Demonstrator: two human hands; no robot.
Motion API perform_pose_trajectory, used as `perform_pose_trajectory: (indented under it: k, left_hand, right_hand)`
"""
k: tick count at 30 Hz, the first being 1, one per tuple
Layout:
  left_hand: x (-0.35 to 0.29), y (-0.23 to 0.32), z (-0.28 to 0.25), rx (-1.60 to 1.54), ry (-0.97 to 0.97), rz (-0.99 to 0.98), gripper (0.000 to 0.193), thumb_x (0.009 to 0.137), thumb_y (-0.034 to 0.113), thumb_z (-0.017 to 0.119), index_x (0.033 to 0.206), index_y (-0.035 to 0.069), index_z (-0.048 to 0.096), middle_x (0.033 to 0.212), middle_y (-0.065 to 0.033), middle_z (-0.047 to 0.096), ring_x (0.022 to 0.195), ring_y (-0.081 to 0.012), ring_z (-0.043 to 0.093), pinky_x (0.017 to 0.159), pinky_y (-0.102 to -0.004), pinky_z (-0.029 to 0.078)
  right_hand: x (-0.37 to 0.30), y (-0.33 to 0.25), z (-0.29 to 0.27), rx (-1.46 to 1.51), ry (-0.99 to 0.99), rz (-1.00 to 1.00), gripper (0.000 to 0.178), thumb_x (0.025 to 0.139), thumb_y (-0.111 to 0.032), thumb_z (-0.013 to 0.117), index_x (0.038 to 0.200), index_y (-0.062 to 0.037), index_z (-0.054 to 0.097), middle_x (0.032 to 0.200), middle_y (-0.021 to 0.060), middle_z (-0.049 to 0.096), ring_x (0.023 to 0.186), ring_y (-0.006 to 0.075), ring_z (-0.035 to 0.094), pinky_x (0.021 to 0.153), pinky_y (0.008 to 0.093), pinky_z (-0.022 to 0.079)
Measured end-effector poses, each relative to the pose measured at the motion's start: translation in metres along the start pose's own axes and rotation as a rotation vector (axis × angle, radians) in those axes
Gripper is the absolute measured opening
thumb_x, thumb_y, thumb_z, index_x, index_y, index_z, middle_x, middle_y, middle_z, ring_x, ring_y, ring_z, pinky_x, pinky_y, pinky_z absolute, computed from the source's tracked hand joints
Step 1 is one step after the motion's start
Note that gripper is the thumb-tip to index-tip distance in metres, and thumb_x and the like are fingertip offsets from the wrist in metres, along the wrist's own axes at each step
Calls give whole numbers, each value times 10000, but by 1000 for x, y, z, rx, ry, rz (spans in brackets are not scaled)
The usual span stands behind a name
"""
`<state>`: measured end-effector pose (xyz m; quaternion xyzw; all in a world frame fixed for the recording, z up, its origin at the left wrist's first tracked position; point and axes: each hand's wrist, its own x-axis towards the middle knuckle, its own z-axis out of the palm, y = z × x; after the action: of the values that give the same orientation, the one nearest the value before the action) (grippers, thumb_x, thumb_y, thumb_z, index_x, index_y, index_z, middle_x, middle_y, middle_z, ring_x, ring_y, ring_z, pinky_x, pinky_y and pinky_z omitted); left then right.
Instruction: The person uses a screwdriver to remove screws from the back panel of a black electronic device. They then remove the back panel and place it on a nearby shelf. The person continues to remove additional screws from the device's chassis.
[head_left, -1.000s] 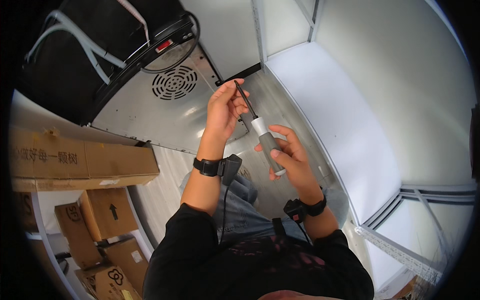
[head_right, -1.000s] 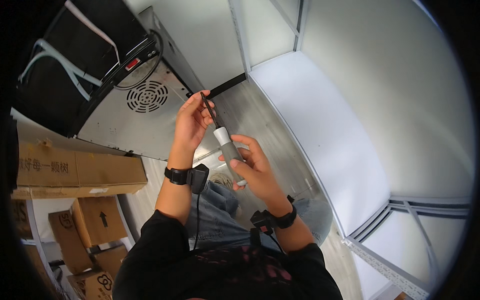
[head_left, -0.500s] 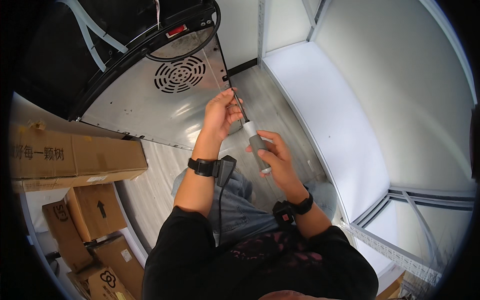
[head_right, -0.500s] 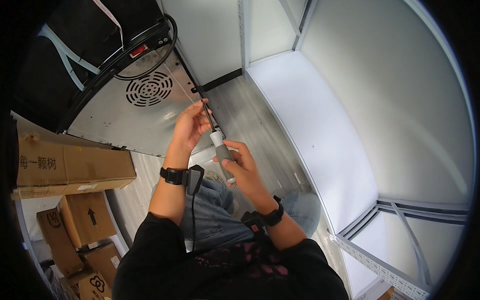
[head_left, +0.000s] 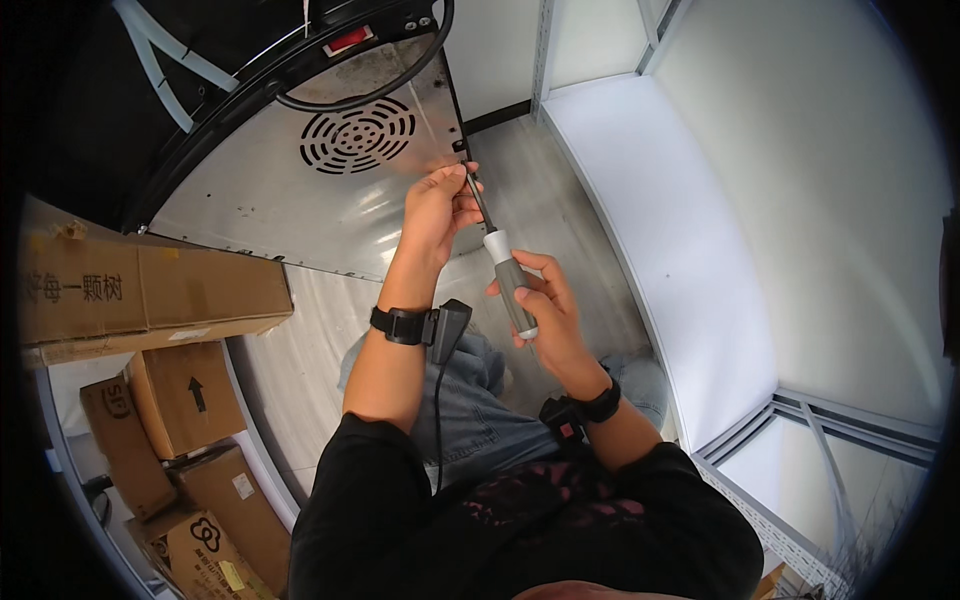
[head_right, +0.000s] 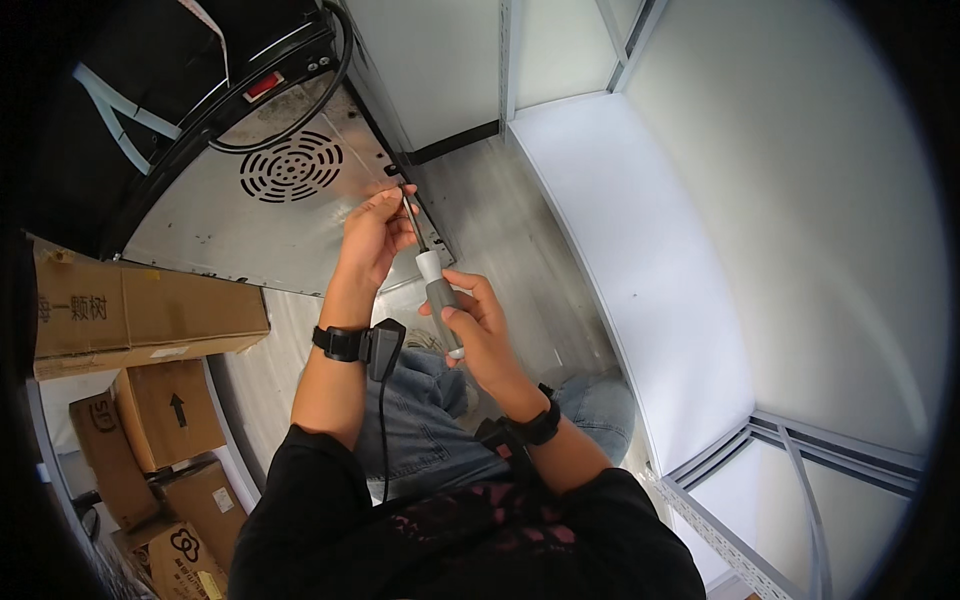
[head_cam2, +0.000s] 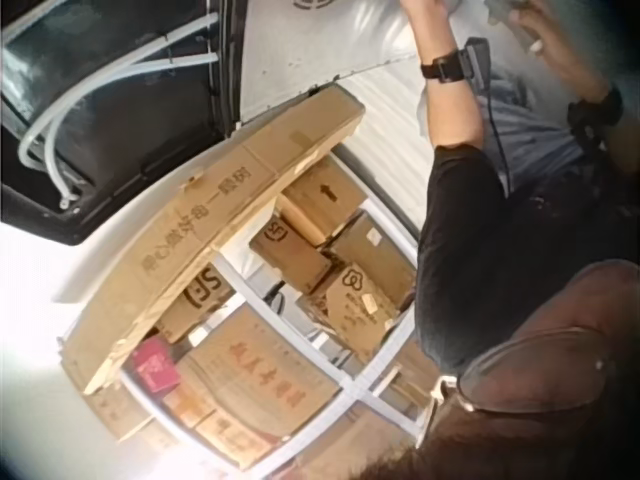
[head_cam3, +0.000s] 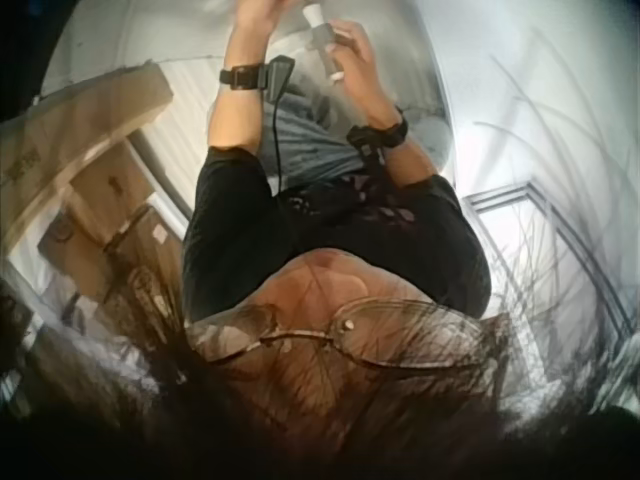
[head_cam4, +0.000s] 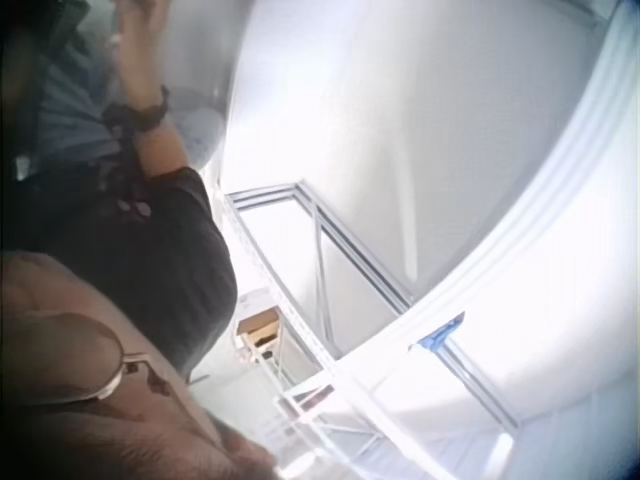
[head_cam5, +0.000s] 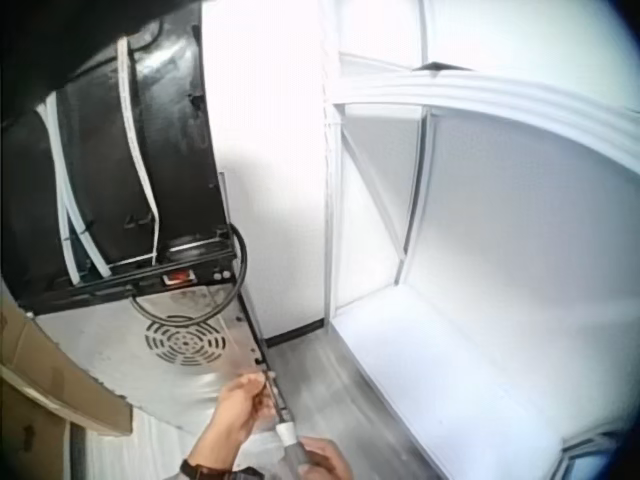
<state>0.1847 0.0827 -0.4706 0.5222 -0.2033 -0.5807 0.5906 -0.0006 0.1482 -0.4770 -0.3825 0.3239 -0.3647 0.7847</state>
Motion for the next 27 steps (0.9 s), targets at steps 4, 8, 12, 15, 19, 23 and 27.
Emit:
perform_pose_trajectory:
  k: [4,8,12,15,19,23,27]
  left_hand:
    - [0,-1,0,21,21,10,198,937,132,444,1027,16,577,779,-39,605,571,-78,552,524,-218,508]
    - [1,-3,0,44,21,20,225,942,120,422,1060,2,573,791,-46,612,577,-79,561,507,-209,502]
    - [3,-5,1,49,21,21,240,947,115,408,1078,-2,571,787,-44,615,577,-76,564,494,-203,498]
    - [2,-5,3,55,31,23,224,947,134,439,1062,3,580,771,-37,613,568,-71,559,491,-201,497]
    - [1,-5,6,64,70,42,195,936,161,486,1017,14,585,756,-34,598,553,-76,541,494,-215,493]
    - [0,-5,4,73,78,46,192,935,164,485,1009,17,585,763,-36,598,556,-80,540,507,-228,496]
    - [-1,-4,4,59,83,30,184,932,163,482,1005,24,580,771,-35,601,573,-91,547,521,-243,499]
  right_hand:
    - [1,4,-3,49,-27,-22,392,876,-48,425,1265,-62,373,982,154,618,527,62,490,398,198,392]
    - [2,7,-6,75,-11,-5,390,878,-42,411,1265,-59,372,985,164,614,500,70,484,400,206,398]
    - [3,11,-6,135,-23,-17,384,880,-51,397,1263,-56,373,979,181,604,472,90,483,399,219,403]
    - [5,15,-10,228,-33,-5,379,882,-69,382,1261,-54,372,973,198,596,449,114,483,393,231,403]
    - [9,20,-15,381,-72,9,375,884,-96,365,1257,-51,368,970,215,591,425,138,480,383,245,399]
    - [11,20,-15,303,-62,13,386,874,-88,404,1257,-56,368,972,201,594,436,126,479,384,239,397]
    - [6,11,-1,4,-7,-20,421,859,-63,463,1268,-60,361,1002,167,593,565,93,516,405,219,406]
